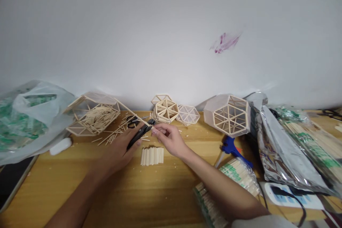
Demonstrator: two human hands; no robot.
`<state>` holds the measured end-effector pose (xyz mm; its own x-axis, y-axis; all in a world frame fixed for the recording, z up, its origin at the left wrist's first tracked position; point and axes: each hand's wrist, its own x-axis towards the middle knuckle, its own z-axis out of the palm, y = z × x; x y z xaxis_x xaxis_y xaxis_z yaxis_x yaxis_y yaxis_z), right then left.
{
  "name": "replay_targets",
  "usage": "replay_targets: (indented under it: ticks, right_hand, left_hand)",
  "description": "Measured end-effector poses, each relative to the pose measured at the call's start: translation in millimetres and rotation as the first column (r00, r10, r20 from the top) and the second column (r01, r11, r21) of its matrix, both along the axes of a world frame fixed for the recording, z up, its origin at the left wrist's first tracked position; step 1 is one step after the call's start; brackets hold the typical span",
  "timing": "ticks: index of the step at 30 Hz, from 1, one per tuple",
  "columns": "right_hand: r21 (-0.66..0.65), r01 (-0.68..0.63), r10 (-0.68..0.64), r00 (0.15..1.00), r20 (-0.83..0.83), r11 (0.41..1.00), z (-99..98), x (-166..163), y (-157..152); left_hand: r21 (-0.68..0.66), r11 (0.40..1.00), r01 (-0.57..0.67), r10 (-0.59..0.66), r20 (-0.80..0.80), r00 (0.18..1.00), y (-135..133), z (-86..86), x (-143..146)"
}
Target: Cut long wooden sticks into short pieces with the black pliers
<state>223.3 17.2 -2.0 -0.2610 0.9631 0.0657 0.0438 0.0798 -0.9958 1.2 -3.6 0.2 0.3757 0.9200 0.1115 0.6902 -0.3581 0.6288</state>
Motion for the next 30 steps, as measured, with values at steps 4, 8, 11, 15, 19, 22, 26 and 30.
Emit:
replay_targets:
  ticks: [4, 8, 11, 15, 19, 22, 26, 30]
  right_hand:
    - [0.060, 0.027, -0.031, 0.998, 0.056, 0.998, -1.2, 0.3, -0.8]
    - [0.145, 0.074, -0.092, 0.988, 0.125, 0.987, -3.6, 1.2, -1.3]
    - [0.156, 0.087, -0.106, 0.987, 0.124, 0.984, -3.7, 1.2, -1.4]
    - [0.090, 0.039, -0.044, 0.998, 0.054, 0.995, -0.2, 1.3, -1.1]
    - [0.084, 0.019, -0.023, 0.998, 0.051, 0.996, 3.9, 2.7, -0.8]
    - [0.083, 0.018, -0.022, 0.998, 0.055, 0.996, 4.4, 3.2, -1.4]
    - [0.065, 0.009, -0.012, 0.999, 0.045, 0.998, 1.0, 1.8, -2.6]
    - [0.033, -0.005, 0.004, 1.000, 0.021, 0.999, -2.9, -0.2, -2.2]
  left_hand:
    - [-0.015, 1.000, 0.000, 0.000, 0.007, 1.000, -0.7, 2.0, 1.2]
    - [-0.022, 1.000, 0.009, -0.008, 0.036, 0.999, -0.1, 1.8, 2.3]
    - [-0.044, 0.999, 0.019, -0.017, 0.054, 0.998, 0.2, 0.8, 3.6]
    - [-0.055, 0.998, 0.014, -0.010, 0.059, 0.998, -0.6, 0.7, 5.2]
    - [-0.042, 0.999, 0.009, -0.006, 0.070, 0.998, -1.6, 2.2, 6.1]
    - [-0.033, 0.999, -0.005, 0.007, 0.059, 0.998, -2.0, 1.9, 6.3]
    - [-0.030, 0.998, -0.046, 0.047, 0.021, 0.999, -2.2, -0.8, 6.3]
    - [-0.031, 0.998, -0.063, 0.062, -0.013, 0.998, -2.0, -0.8, 6.6]
